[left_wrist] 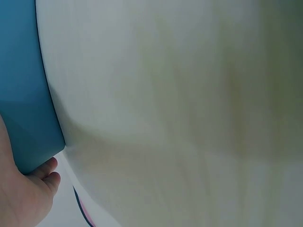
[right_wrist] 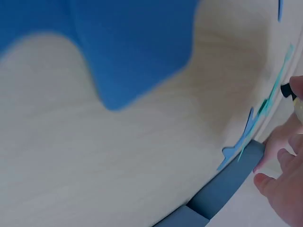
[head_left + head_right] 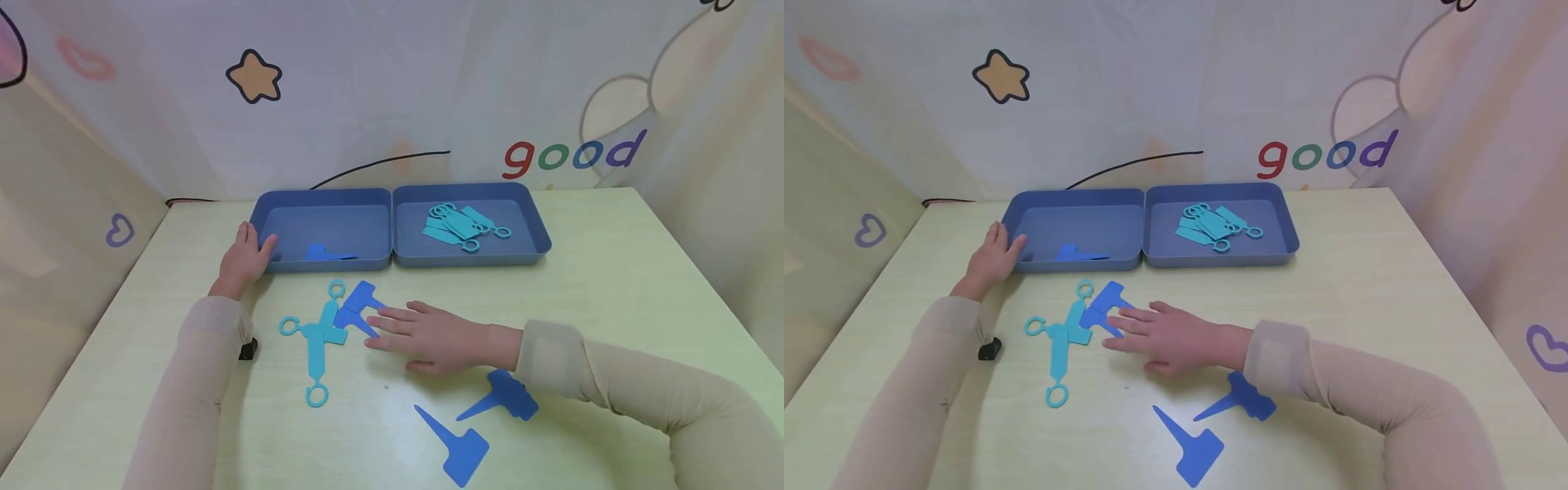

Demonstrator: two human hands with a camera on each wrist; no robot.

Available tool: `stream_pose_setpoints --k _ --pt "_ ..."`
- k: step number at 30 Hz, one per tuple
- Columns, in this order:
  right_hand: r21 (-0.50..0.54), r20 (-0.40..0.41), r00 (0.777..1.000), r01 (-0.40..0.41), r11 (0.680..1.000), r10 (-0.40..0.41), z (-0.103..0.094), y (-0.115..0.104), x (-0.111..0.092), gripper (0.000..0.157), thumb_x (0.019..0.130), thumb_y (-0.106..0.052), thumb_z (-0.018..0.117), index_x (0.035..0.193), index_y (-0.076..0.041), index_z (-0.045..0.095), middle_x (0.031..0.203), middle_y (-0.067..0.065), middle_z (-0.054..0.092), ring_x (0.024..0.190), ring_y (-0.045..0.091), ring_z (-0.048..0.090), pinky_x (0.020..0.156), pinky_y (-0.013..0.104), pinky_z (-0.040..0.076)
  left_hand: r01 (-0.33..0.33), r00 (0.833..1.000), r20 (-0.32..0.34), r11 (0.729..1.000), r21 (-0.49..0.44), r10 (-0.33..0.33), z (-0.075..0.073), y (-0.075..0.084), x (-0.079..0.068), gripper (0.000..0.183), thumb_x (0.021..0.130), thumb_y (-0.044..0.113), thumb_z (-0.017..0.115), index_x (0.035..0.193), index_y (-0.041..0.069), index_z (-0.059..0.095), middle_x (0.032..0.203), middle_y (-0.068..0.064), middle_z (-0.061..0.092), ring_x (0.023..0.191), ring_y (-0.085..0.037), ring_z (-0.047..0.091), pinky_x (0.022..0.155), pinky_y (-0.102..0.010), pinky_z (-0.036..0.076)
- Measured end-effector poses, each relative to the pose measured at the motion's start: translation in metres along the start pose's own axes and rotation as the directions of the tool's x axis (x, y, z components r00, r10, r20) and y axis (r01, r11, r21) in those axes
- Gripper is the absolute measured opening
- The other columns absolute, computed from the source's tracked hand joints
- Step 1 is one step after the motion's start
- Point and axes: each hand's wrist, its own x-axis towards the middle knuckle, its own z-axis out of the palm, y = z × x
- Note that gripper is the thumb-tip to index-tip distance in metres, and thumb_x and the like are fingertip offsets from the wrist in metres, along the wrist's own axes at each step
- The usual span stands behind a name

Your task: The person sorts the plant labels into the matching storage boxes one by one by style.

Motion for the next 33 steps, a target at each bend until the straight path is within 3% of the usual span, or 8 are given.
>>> stream_pose_setpoints --k 7,16,24,33 --pt "-0.094 -0.028 0.98 0.194 0.976 -0.197 0.007 -0.015 -0.02 0.06 0.087 -0.035 0.045 0.141 -0.032 0.019 0.149 0.001 0.016 0.137 0.022 0.014 0.104 0.05 0.024 -0.015 1.0 -0.011 1.0 0.015 0.015 0.0 0.0 -0.002 0.081 0.091 0.055 0.007 0.137 -0.011 -0.005 0.145 -0.027 -0.008 0.127 -0.048 0.017 0.1 -0.054 0.023" --pt "-0.146 -0.009 0.947 0.315 0.938 -0.32 0.012 -0.027 -0.044 0.072 0.081 -0.067 0.034 0.141 -0.032 0.018 0.148 0.0 0.019 0.137 0.022 0.016 0.103 0.05 0.024 -0.009 1.0 -0.004 1.0 0.015 0.009 -0.002 0.001 -0.002 0.082 0.09 0.056 0.007 0.137 -0.01 -0.005 0.145 -0.027 -0.008 0.128 -0.048 0.015 0.101 -0.055 0.022" --pt "-0.103 0.031 0.931 0.365 0.925 -0.364 0.013 -0.035 -0.057 0.077 0.078 -0.071 0.032 0.142 -0.031 0.019 0.148 0.0 0.019 0.136 0.022 0.019 0.102 0.049 0.028 -0.006 1.0 0.005 1.0 0.017 0.006 -0.003 0.003 -0.004 0.08 0.091 0.054 0.008 0.137 -0.011 -0.006 0.144 -0.027 -0.008 0.127 -0.048 0.016 0.101 -0.054 0.022" --pt "-0.118 0.032 0.947 0.321 0.94 -0.32 0.02 -0.033 -0.058 0.068 0.082 -0.067 0.031 0.137 -0.026 0.034 0.143 -0.001 0.031 0.131 0.02 0.031 0.096 0.045 0.036 -0.005 1.0 0.009 1.0 0.017 0.004 -0.003 0.004 -0.005 0.081 0.091 0.055 0.007 0.137 -0.011 -0.006 0.144 -0.028 -0.008 0.127 -0.049 0.017 0.101 -0.054 0.023"
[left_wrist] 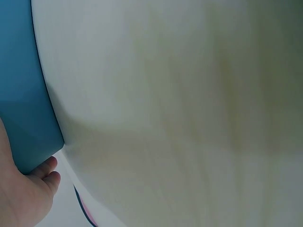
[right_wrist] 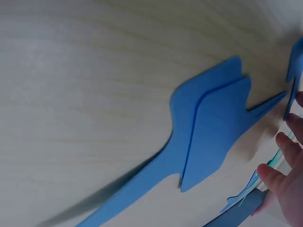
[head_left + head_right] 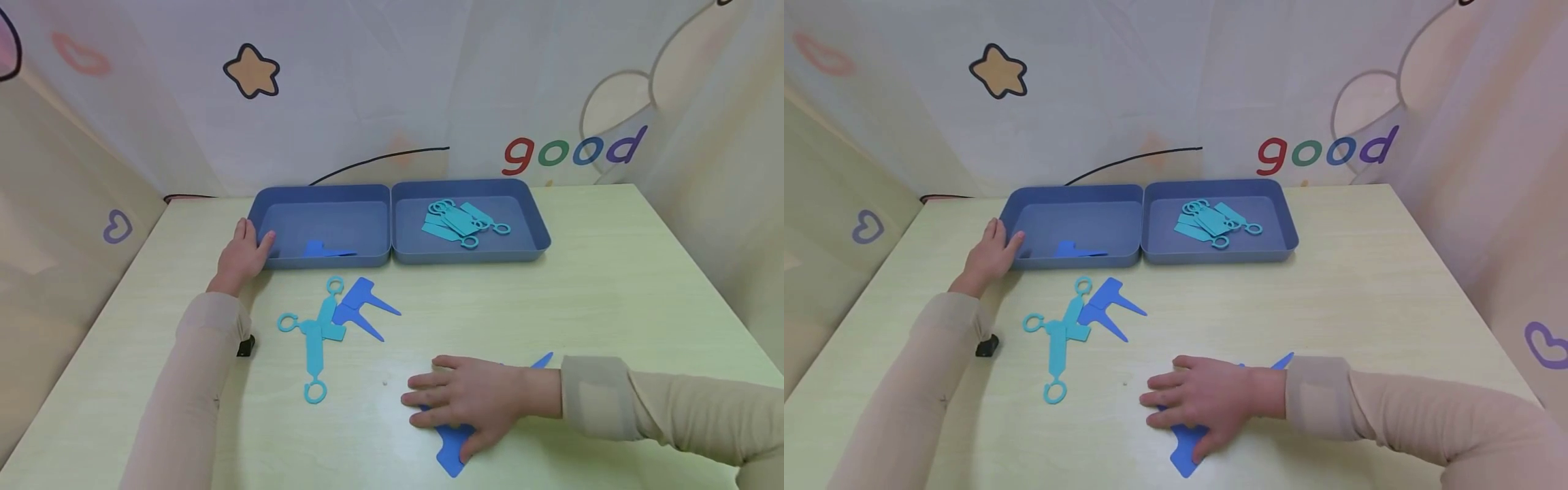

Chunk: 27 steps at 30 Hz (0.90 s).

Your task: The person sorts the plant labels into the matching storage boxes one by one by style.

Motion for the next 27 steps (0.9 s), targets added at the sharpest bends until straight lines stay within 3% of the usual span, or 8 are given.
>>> stream_pose_setpoints --k 5,12,15,19,27 --pt "0.008 0.001 0.999 -0.048 0.999 0.048 0.004 0.005 0.003 0.07 0.082 -0.069 0.029 0.137 -0.026 0.035 0.143 0.0 0.032 0.131 0.021 0.031 0.095 0.044 0.037 0.006 1.0 0.012 1.0 -0.011 -0.005 0.0 0.0 0.001 0.08 0.091 0.054 0.008 0.137 -0.011 -0.006 0.144 -0.027 -0.009 0.128 -0.048 0.015 0.101 -0.054 0.022" --pt "0.037 -0.01 0.994 -0.105 0.994 0.105 0.007 0.011 0.004 0.067 0.084 -0.065 0.03 0.135 -0.023 0.038 0.142 0.0 0.034 0.13 0.02 0.033 0.094 0.043 0.038 0.007 1.0 0.011 1.0 -0.03 -0.007 0.004 -0.006 0.007 0.09 0.084 0.065 0.004 0.138 -0.006 -0.009 0.145 -0.023 -0.013 0.129 -0.047 0.015 0.101 -0.055 0.022" --pt "0.049 -0.022 0.992 -0.127 0.991 0.128 0.008 0.012 0.004 0.065 0.085 -0.063 0.032 0.133 -0.021 0.041 0.141 0.0 0.036 0.129 0.019 0.034 0.093 0.04 0.039 0.007 1.0 0.006 0.999 -0.033 -0.007 0.003 -0.004 0.006 0.086 0.088 0.061 0.007 0.138 -0.007 -0.008 0.146 -0.024 -0.012 0.129 -0.047 0.015 0.101 -0.055 0.021" --pt "0.052 -0.052 0.989 -0.134 0.99 0.137 0.009 0.013 0.005 0.062 0.085 -0.061 0.036 0.13 -0.019 0.045 0.138 0.001 0.041 0.127 0.019 0.038 0.091 0.035 0.04 0.01 1.0 0.012 1.0 -0.013 -0.01 -0.001 0.0 0.002 0.081 0.091 0.054 0.01 0.137 -0.01 -0.005 0.145 -0.027 -0.009 0.128 -0.048 0.015 0.101 -0.055 0.021" --pt "0.098 -0.105 0.986 -0.119 0.988 0.129 0.008 0.014 0.009 0.052 0.083 -0.057 0.046 0.118 -0.018 0.053 0.129 0.0 0.049 0.12 0.016 0.044 0.088 0.034 0.041 0.003 1.0 0.003 1.0 0.0 -0.003 0.001 -0.002 0.002 0.082 0.091 0.055 0.007 0.137 -0.01 -0.006 0.144 -0.027 -0.008 0.128 -0.048 0.016 0.102 -0.054 0.021"
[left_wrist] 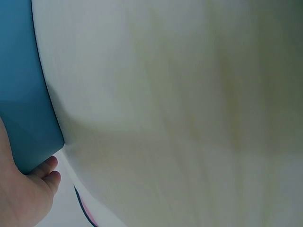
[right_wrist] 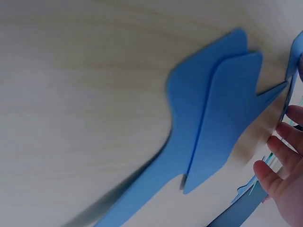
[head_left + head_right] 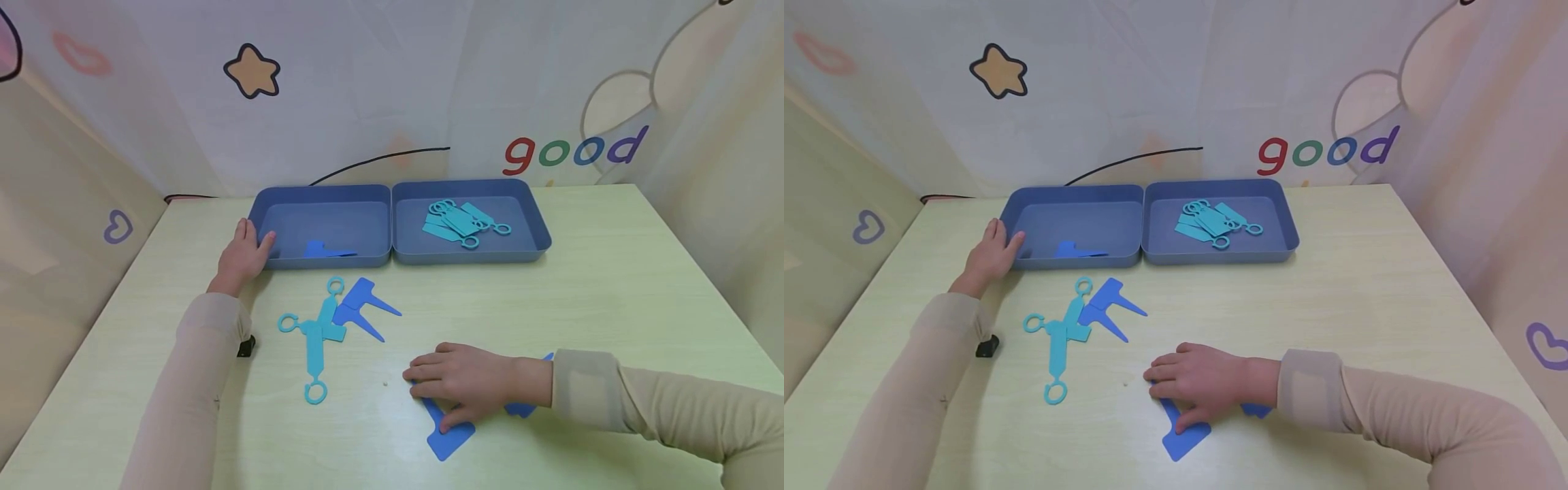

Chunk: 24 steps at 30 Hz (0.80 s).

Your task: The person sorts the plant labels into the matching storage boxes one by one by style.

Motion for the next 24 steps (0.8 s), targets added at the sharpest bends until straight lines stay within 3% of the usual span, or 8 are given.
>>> stream_pose_setpoints --k 8,13,16,19,21,24 --pt "0.069 0.014 1.0 -0.028 0.997 0.027 -0.003 -0.002 0.004 0.043 0.081 -0.054 0.052 0.11 -0.022 0.056 0.118 -0.001 0.051 0.107 0.012 0.046 0.086 0.031 0.041 0.004 1.0 -0.001 1.0 -0.008 -0.004 -0.001 0.002 -0.001 0.081 0.091 0.055 0.009 0.137 -0.01 -0.006 0.145 -0.027 -0.008 0.129 -0.047 0.014 0.102 -0.054 0.02" --pt "0.142 0.059 0.992 -0.12 0.983 0.113 -0.007 -0.004 0.006 0.04 0.077 -0.047 0.062 0.108 -0.022 0.058 0.108 0.0 0.047 0.093 0.009 0.044 0.079 0.021 0.042 0.002 1.0 0.003 1.0 -0.01 -0.002 -0.001 0.001 -0.001 0.081 0.091 0.055 0.008 0.137 -0.01 -0.006 0.145 -0.027 -0.008 0.129 -0.047 0.012 0.102 -0.054 0.02" --pt "0.221 0.101 0.976 -0.209 0.952 0.191 -0.009 -0.005 0.008 0.035 0.076 -0.041 0.066 0.104 -0.021 0.06 0.101 -0.002 0.045 0.084 0.006 0.042 0.071 0.015 0.041 0.0 1.0 0.003 1.0 -0.011 0.0 0.0 0.0 -0.001 0.082 0.091 0.056 0.007 0.137 -0.01 -0.007 0.145 -0.027 -0.009 0.129 -0.047 0.012 0.102 -0.054 0.019" --pt "0.313 0.159 0.948 -0.313 0.897 0.276 -0.009 -0.005 0.009 0.029 0.076 -0.037 0.068 0.099 -0.02 0.061 0.095 -0.005 0.043 0.076 0.003 0.041 0.066 0.012 0.039 -0.001 1.0 0.004 1.0 -0.01 0.001 0.0 0.0 0.0 0.082 0.09 0.056 0.007 0.137 -0.01 -0.007 0.144 -0.027 -0.009 0.129 -0.047 0.012 0.102 -0.054 0.02" --pt "0.385 0.196 0.922 -0.385 0.838 0.333 -0.009 -0.006 0.01 0.025 0.076 -0.033 0.069 0.095 -0.019 0.06 0.092 -0.006 0.042 0.072 0.002 0.04 0.064 0.012 0.038 -0.001 1.0 0.003 1.0 -0.004 0.001 0.0 0.0 0.0 0.082 0.09 0.056 0.006 0.137 -0.01 -0.007 0.144 -0.027 -0.009 0.129 -0.047 0.012 0.102 -0.054 0.02" --pt "0.519 0.232 0.873 -0.485 0.704 0.429 -0.01 -0.005 0.011 0.018 0.075 -0.022 0.07 0.088 -0.016 0.059 0.085 -0.004 0.043 0.067 0.005 0.041 0.062 0.015 0.039 -0.001 1.0 0.003 1.0 -0.001 0.001 0.0 0.0 0.001 0.082 0.09 0.056 0.006 0.137 -0.01 -0.007 0.144 -0.027 -0.009 0.129 -0.047 0.012 0.103 -0.054 0.019"
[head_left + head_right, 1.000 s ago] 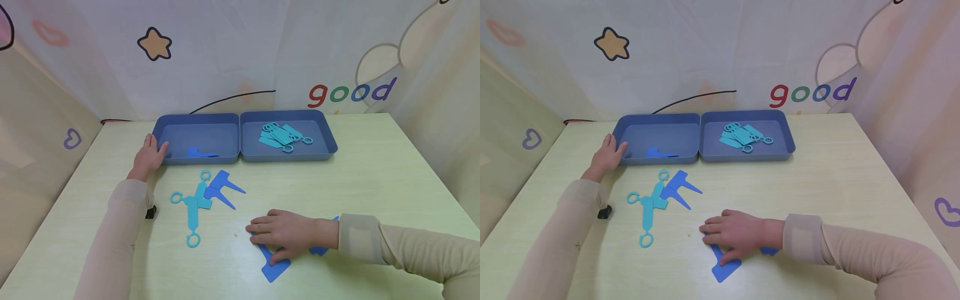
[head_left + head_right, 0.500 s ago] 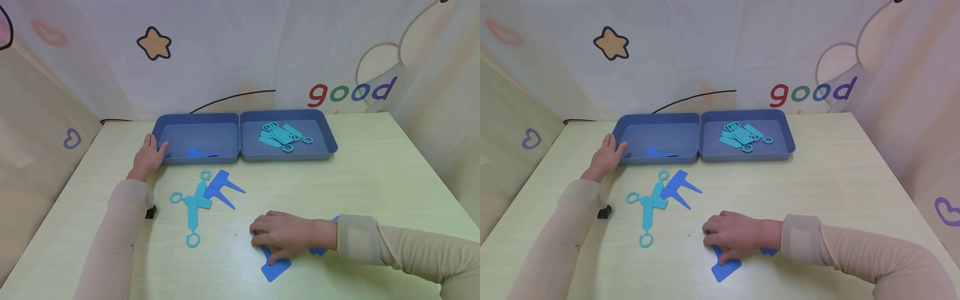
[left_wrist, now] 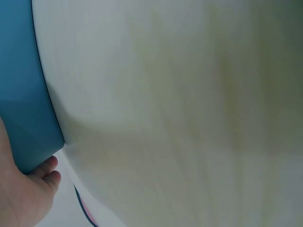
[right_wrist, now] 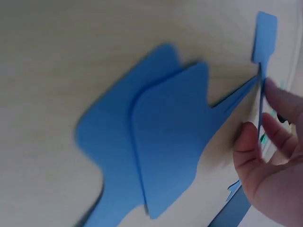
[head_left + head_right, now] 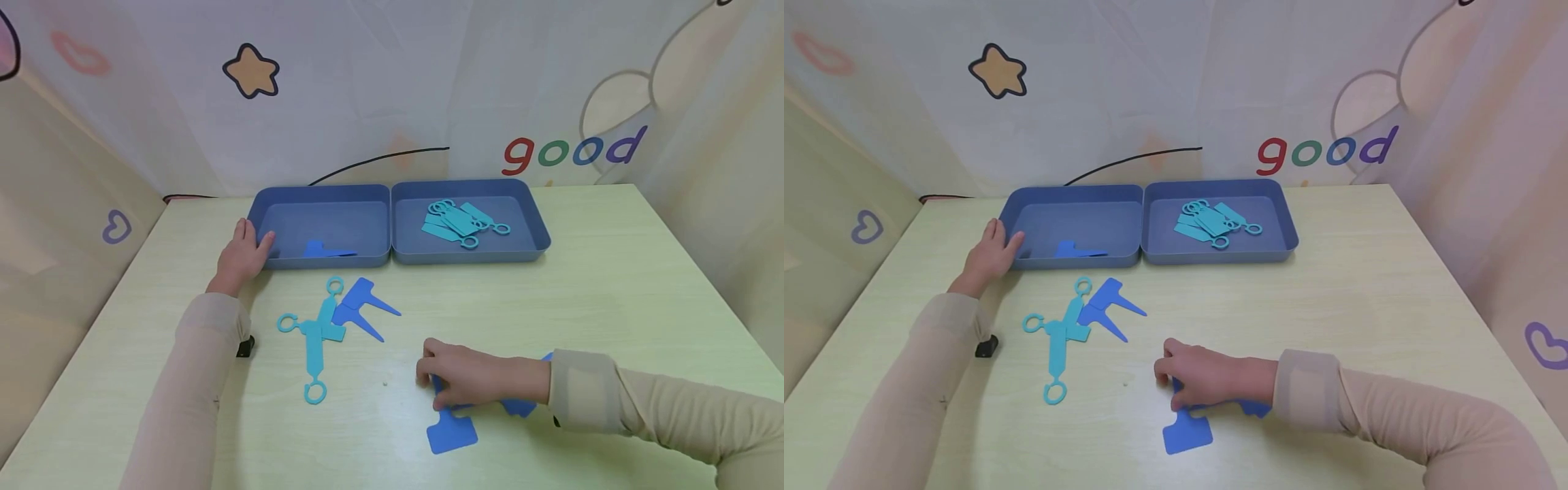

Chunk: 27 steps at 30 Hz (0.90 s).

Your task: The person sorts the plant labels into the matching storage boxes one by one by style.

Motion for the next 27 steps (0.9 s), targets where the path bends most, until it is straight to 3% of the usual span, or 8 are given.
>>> stream_pose_setpoints --k 3,7,11,13,15,18,24,27 --pt "0.241 -0.011 0.991 -0.125 0.962 0.131 -0.003 0.001 0.003 0.012 0.074 -0.01 0.07 0.08 -0.012 0.06 0.073 -0.002 0.047 0.062 0.008 0.044 0.058 0.019 0.04 0.0 1.0 -0.003 1.0 0.002 0.0 0.0 -0.001 0.0 0.082 0.09 0.056 0.006 0.137 -0.01 -0.006 0.144 -0.027 -0.009 0.13 -0.047 0.011 0.103 -0.054 0.019" --pt "0.519 0.06 0.96 -0.263 0.813 0.273 -0.009 0.007 0.006 0.007 0.075 0.002 0.065 0.077 -0.004 0.061 0.061 0.002 0.052 0.052 0.013 0.052 0.055 0.023 0.046 0.002 1.0 -0.002 1.0 0.001 -0.002 0.0 -0.001 0.0 0.082 0.09 0.056 0.006 0.137 -0.01 -0.006 0.144 -0.027 -0.009 0.129 -0.047 0.012 0.102 -0.054 0.019" --pt "0.647 0.158 0.938 -0.333 0.685 0.308 -0.015 0.018 0.008 0.007 0.078 0.005 0.06 0.083 0.001 0.062 0.063 0.006 0.053 0.057 0.016 0.059 0.059 0.026 0.051 0.003 1.0 -0.001 1.0 -0.007 -0.003 0.0 0.0 0.0 0.082 0.09 0.056 0.007 0.137 -0.01 -0.007 0.144 -0.027 -0.009 0.129 -0.047 0.013 0.103 -0.054 0.019" --pt "0.676 0.197 0.933 -0.352 0.647 0.302 -0.018 0.023 0.008 0.008 0.079 0.005 0.058 0.086 0.002 0.061 0.065 0.007 0.053 0.061 0.018 0.062 0.061 0.026 0.052 0.003 1.0 0.0 1.0 -0.01 -0.003 -0.001 0.0 0.0 0.082 0.09 0.056 0.007 0.137 -0.01 -0.007 0.145 -0.027 -0.009 0.129 -0.047 0.013 0.103 -0.054 0.019" --pt "0.689 0.224 0.932 -0.359 0.629 0.285 -0.021 0.027 0.008 0.009 0.08 0.005 0.057 0.088 0.003 0.061 0.066 0.007 0.052 0.064 0.018 0.063 0.063 0.026 0.052 0.003 1.0 0.003 1.0 -0.011 -0.002 -0.001 0.0 -0.001 0.082 0.09 0.056 0.007 0.137 -0.01 -0.007 0.144 -0.027 -0.009 0.129 -0.047 0.013 0.102 -0.054 0.02" --pt "0.669 0.232 0.936 -0.352 0.655 0.266 -0.025 0.03 0.008 0.011 0.08 0.007 0.056 0.089 0.003 0.06 0.065 0.007 0.053 0.061 0.017 0.062 0.063 0.026 0.052 0.001 1.0 0.008 1.0 -0.013 -0.001 -0.002 0.001 -0.002 0.081 0.091 0.055 0.007 0.137 -0.01 -0.008 0.144 -0.027 -0.009 0.129 -0.047 0.012 0.102 -0.054 0.02" --pt "0.452 0.23 0.936 -0.346 0.822 0.267 -0.031 0.027 0.004 0.015 0.08 0.006 0.054 0.085 -0.007 0.06 0.06 0.004 0.053 0.051 0.014 0.051 0.058 0.026 0.047 -0.001 1.0 0.008 1.0 -0.012 0.001 -0.002 0.001 -0.002 0.081 0.091 0.055 0.007 0.137 -0.01 -0.008 0.144 -0.028 -0.009 0.13 -0.046 0.011 0.103 -0.054 0.019" --pt "0.335 0.246 0.937 -0.323 0.885 0.248 -0.034 0.025 0.003 0.015 0.08 0.005 0.054 0.079 -0.008 0.061 0.058 0.002 0.05 0.049 0.013 0.046 0.056 0.024 0.043 -0.001 1.0 0.004 1.0 -0.011 0.001 -0.002 0.001 -0.002 0.081 0.091 0.055 0.008 0.137 -0.01 -0.007 0.144 -0.028 -0.009 0.13 -0.046 0.012 0.102 -0.054 0.02"
